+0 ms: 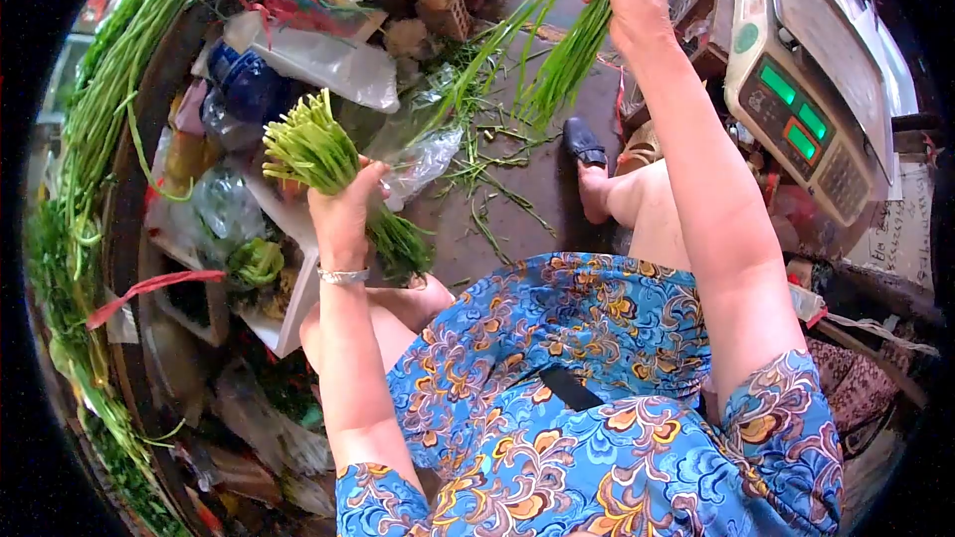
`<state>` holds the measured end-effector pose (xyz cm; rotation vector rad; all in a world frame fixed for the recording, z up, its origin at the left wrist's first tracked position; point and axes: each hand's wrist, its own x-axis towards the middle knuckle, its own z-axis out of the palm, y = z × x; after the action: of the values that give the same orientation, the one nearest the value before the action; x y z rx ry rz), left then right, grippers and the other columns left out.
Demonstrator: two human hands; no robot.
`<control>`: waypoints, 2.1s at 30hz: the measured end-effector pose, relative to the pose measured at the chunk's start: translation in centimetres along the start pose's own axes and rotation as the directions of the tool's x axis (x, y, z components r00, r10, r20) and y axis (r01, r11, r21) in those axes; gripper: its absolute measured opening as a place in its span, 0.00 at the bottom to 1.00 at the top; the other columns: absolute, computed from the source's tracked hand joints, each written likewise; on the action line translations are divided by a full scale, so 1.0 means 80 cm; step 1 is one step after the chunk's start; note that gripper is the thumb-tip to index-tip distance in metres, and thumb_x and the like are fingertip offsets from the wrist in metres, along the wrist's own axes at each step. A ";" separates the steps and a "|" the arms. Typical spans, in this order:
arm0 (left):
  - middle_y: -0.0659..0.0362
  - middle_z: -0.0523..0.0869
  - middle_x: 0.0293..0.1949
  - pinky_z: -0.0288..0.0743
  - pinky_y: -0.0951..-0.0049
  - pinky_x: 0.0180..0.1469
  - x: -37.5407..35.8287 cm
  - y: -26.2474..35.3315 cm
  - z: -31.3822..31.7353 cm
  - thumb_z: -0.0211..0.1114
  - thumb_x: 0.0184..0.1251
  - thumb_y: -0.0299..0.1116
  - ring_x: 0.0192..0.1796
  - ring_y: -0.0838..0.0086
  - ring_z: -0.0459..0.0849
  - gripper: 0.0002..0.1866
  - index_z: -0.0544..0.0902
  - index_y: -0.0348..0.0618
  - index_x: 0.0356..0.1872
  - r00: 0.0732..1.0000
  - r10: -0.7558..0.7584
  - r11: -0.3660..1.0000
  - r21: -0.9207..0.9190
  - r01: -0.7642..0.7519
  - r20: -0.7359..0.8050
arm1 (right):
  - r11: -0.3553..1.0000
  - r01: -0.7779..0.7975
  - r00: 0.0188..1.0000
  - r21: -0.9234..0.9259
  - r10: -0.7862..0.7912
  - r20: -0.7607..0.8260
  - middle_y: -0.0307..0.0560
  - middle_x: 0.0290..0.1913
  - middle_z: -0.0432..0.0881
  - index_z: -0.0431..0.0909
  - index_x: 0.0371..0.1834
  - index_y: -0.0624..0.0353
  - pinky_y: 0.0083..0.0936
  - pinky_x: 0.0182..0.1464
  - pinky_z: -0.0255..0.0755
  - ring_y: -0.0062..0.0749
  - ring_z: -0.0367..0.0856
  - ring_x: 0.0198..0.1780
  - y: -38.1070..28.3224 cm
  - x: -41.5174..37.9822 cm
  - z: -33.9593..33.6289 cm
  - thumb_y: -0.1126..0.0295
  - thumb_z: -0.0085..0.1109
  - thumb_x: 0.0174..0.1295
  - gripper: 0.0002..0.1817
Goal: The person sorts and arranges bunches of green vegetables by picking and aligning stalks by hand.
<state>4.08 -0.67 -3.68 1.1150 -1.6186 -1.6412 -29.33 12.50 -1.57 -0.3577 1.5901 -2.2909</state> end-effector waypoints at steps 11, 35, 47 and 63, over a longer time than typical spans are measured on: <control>0.51 0.86 0.36 0.79 0.76 0.31 0.006 0.019 0.024 0.68 0.56 0.24 0.31 0.73 0.84 0.09 0.78 0.36 0.36 0.989 -0.018 0.995 -0.096 0.033 0.149 | 0.994 -0.101 0.965 0.039 0.088 0.246 0.38 0.22 0.79 0.79 0.29 0.55 0.20 0.21 0.68 0.22 0.76 0.19 -0.014 -0.030 0.034 0.64 0.59 0.63 0.09; 0.60 0.85 0.29 0.76 0.80 0.31 0.005 0.015 0.086 0.68 0.55 0.20 0.29 0.80 0.81 0.07 0.82 0.33 0.35 0.968 -0.026 1.000 0.013 0.023 0.250 | 0.973 -0.197 0.832 0.117 0.103 0.545 0.40 0.26 0.82 0.82 0.35 0.61 0.20 0.27 0.71 0.22 0.77 0.23 0.011 -0.087 0.082 0.62 0.62 0.62 0.12; 0.62 0.83 0.28 0.73 0.80 0.27 -0.003 0.013 0.070 0.69 0.54 0.22 0.26 0.81 0.79 0.07 0.81 0.35 0.35 0.943 0.039 0.999 -0.002 -0.040 0.331 | 0.990 -0.092 0.948 0.106 0.054 0.314 0.39 0.25 0.80 0.80 0.31 0.59 0.22 0.25 0.70 0.21 0.75 0.23 0.027 -0.030 0.045 0.66 0.60 0.62 0.08; 0.57 0.85 0.33 0.74 0.79 0.31 -0.008 0.002 0.013 0.68 0.54 0.23 0.28 0.77 0.80 0.10 0.78 0.37 0.37 0.978 -0.065 0.997 -0.025 0.072 0.198 | 0.963 -0.095 0.995 0.251 0.093 0.020 0.36 0.24 0.76 0.77 0.32 0.54 0.23 0.25 0.70 0.24 0.75 0.23 -0.013 0.023 -0.031 0.67 0.55 0.65 0.06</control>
<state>3.45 0.36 -3.55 1.0295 -1.6853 -1.8667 -32.14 14.20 -1.45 -0.2220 1.2625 -2.3762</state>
